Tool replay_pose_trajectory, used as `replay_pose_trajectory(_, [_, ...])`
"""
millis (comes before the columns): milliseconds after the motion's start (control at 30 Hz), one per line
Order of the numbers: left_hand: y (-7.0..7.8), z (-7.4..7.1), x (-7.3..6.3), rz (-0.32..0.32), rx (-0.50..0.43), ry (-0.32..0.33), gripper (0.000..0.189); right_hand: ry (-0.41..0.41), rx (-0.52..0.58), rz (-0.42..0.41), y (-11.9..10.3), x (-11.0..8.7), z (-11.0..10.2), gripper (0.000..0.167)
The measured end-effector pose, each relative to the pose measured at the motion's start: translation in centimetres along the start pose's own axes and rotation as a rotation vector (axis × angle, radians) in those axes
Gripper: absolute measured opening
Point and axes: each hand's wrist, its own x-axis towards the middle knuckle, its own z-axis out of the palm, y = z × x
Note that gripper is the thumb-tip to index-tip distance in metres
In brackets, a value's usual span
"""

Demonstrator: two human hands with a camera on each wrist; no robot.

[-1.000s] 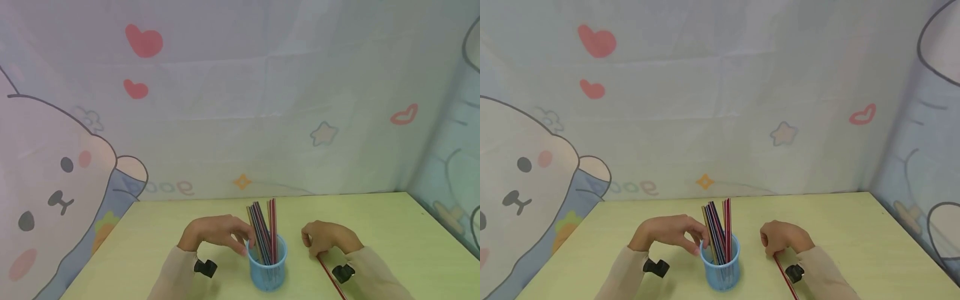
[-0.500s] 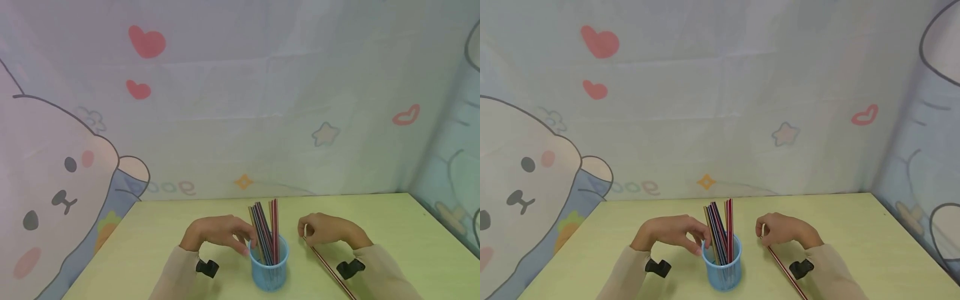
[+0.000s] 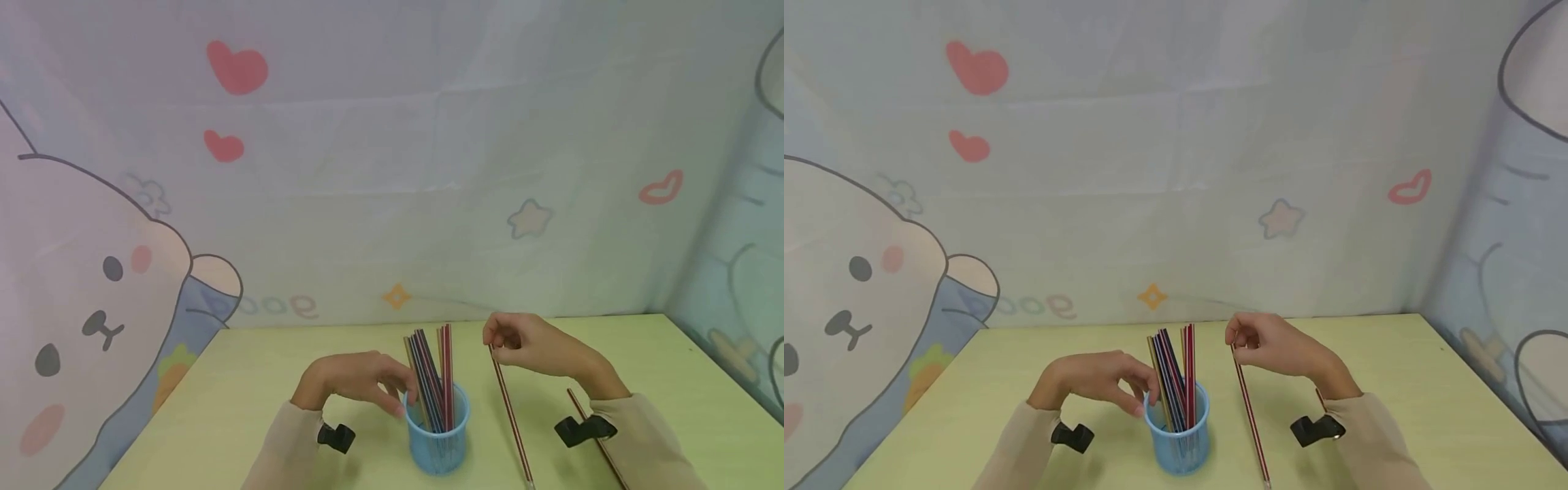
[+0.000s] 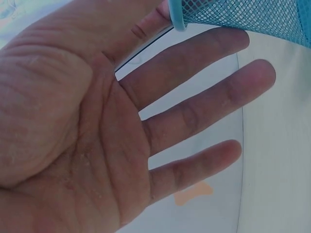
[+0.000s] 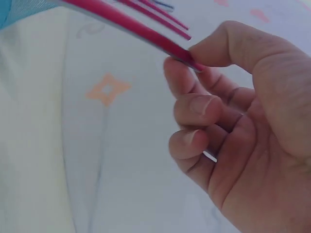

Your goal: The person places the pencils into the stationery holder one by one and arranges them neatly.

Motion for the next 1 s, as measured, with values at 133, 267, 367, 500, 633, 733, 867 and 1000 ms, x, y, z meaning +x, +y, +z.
replay_pose_trajectory(133, [0.0, 0.0, 0.0, 0.015, 0.003, 0.001, 0.018, 0.097, 0.038, -0.037, -1.4, -0.2, -0.2, 0.015])
replay_pose_trajectory(267, [0.1, 0.0, 0.0, 0.003, -0.005, 0.001, 0.017, 0.191, 0.079, -0.087, -2.2, -0.2, -0.1, 0.011])
replay_pose_trajectory(367, [0.1, 0.0, 0.0, 0.0, -0.001, 0.002, 0.016, 0.266, 0.123, -0.132, -2.7, -0.2, -0.1, 0.009])
replay_pose_trajectory(500, [0.3, -0.1, 0.0, -0.005, -0.002, 0.001, 0.017, 0.378, 0.208, -0.2, -3.1, -0.4, -0.3, 0.011])
replay_pose_trajectory(633, [0.3, -0.1, 0.0, -0.014, -0.007, 0.001, 0.016, 0.484, 0.314, -0.266, -3.1, -0.5, -0.5, 0.013])
replay_pose_trajectory(733, [0.4, -0.1, 0.0, -0.011, -0.004, 0.004, 0.016, 0.558, 0.349, -0.268, -3.0, -0.3, -0.3, 0.012])
replay_pose_trajectory(867, [0.4, 0.0, 0.0, -0.011, -0.003, 0.004, 0.016, 0.578, 0.219, -0.189, -2.9, 0.1, 0.3, 0.011])
replay_pose_trajectory(1000, [0.5, 0.0, 0.1, -0.013, -0.004, 0.005, 0.016, 0.502, 0.09, -0.156, -3.0, 0.6, 1.3, 0.011])
